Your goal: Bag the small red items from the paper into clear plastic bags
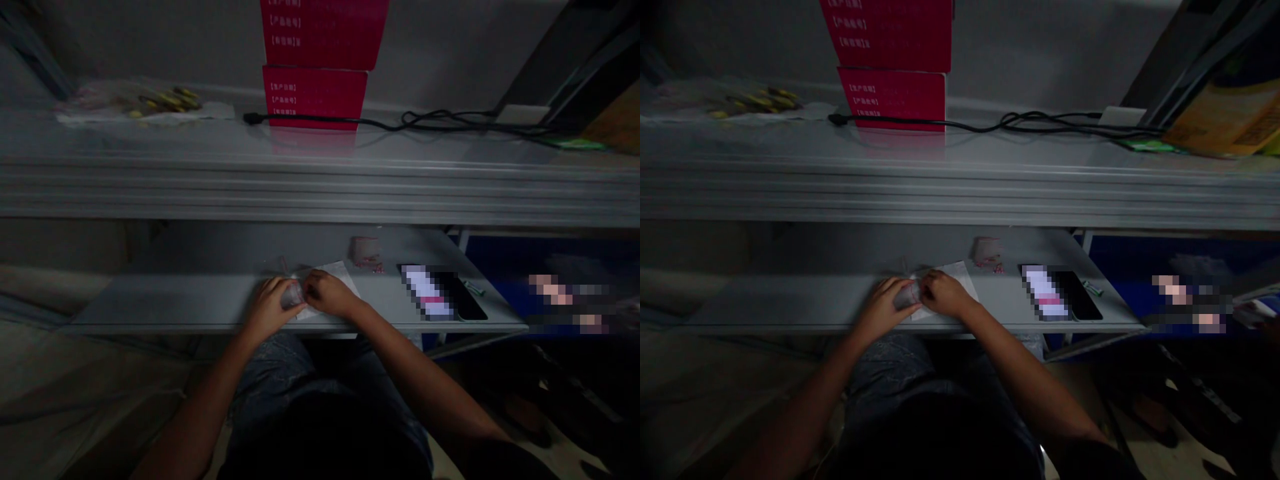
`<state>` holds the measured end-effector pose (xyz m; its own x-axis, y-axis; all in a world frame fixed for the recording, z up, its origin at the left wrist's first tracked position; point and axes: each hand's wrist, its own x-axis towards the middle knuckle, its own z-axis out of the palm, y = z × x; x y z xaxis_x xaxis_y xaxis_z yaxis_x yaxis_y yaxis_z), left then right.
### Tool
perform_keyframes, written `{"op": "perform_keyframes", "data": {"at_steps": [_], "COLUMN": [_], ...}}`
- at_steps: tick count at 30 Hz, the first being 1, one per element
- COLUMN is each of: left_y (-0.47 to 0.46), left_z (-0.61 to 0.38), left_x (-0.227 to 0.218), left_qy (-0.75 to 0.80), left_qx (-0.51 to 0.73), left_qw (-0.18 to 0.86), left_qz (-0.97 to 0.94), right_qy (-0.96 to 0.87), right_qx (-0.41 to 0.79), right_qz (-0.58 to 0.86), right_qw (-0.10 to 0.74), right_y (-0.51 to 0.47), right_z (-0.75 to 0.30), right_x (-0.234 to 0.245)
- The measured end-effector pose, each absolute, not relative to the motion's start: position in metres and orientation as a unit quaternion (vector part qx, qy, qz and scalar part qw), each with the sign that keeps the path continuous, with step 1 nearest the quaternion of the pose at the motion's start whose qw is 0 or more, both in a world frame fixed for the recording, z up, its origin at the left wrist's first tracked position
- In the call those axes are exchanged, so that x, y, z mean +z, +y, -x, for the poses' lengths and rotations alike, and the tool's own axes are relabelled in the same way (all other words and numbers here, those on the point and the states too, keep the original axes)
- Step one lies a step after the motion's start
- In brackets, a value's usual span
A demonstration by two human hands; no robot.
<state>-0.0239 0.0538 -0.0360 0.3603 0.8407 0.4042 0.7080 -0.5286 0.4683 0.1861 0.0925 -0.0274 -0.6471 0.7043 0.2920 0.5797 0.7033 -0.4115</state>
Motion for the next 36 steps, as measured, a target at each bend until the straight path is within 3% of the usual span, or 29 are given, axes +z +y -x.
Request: {"op": "perform_keyframes", "data": {"at_steps": [5,15,23,28,36], "left_y": [0.054,0.055,0.052,0.051,0.051], "left_z": [0.024,0.027,0.027,0.028,0.029], "left_x": [-0.034,-0.035,-0.033,-0.032,-0.033], "left_qy": [0.472,0.469,0.465,0.462,0.469], "left_qx": [0.305,0.317,0.333,0.346,0.352], "left_qw": [0.117,0.137,0.164,0.199,0.21], "left_qz": [-0.819,-0.813,-0.804,-0.792,-0.782], "right_qy": [-0.882,-0.727,-0.7,-0.733,-0.83], "right_qx": [0.203,0.352,0.498,0.367,0.224], "right_qz": [0.35,0.417,0.349,0.43,0.456], "right_qw": [0.242,0.416,0.375,0.379,0.229], "right_y": [0.096,0.098,0.087,0.082,0.075], "right_z": [-0.19,-0.205,-0.185,-0.208,-0.212], "right_x": [-0.019,-0.017,-0.019,-0.018,-0.018]}}
